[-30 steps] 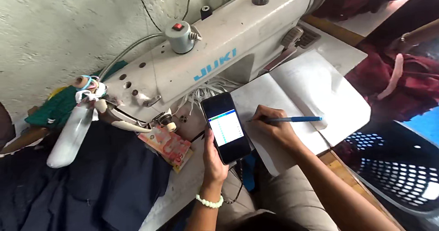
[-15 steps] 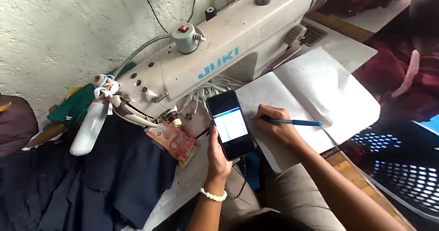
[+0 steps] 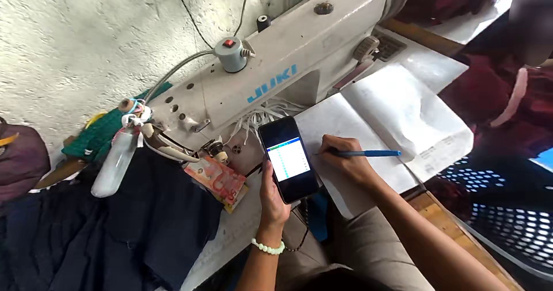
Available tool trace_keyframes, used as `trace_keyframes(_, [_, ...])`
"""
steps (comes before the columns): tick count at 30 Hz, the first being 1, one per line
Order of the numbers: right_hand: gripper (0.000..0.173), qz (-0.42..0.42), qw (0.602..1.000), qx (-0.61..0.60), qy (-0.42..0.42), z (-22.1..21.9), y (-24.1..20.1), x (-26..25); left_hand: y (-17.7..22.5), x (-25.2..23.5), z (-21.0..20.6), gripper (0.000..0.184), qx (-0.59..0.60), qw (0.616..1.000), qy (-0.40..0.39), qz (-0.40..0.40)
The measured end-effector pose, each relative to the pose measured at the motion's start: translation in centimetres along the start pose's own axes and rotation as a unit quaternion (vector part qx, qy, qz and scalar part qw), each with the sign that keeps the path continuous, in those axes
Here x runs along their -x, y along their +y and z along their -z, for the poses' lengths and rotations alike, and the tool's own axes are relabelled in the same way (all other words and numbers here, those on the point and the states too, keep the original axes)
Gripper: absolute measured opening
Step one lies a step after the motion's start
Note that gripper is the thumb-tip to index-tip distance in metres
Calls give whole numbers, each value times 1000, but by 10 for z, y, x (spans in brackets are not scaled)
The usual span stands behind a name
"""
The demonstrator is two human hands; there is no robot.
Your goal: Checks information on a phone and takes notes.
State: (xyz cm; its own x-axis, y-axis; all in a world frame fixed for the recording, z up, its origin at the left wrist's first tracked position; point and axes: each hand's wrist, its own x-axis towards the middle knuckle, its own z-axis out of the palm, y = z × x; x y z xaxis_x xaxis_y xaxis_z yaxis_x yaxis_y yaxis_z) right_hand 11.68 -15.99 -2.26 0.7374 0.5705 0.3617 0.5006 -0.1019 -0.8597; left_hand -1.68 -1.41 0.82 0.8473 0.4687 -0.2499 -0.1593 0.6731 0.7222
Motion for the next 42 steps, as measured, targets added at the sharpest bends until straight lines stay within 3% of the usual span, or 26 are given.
trace_keyframes(20, [13,5,1000,18,10,-2,-1,0,1,0,1,46,-5,1000,-3,11])
trace_keyframes(42, [13,-43,999,-13,26,3,-2,-1,0,-1,2,45,3,1000,-5,6])
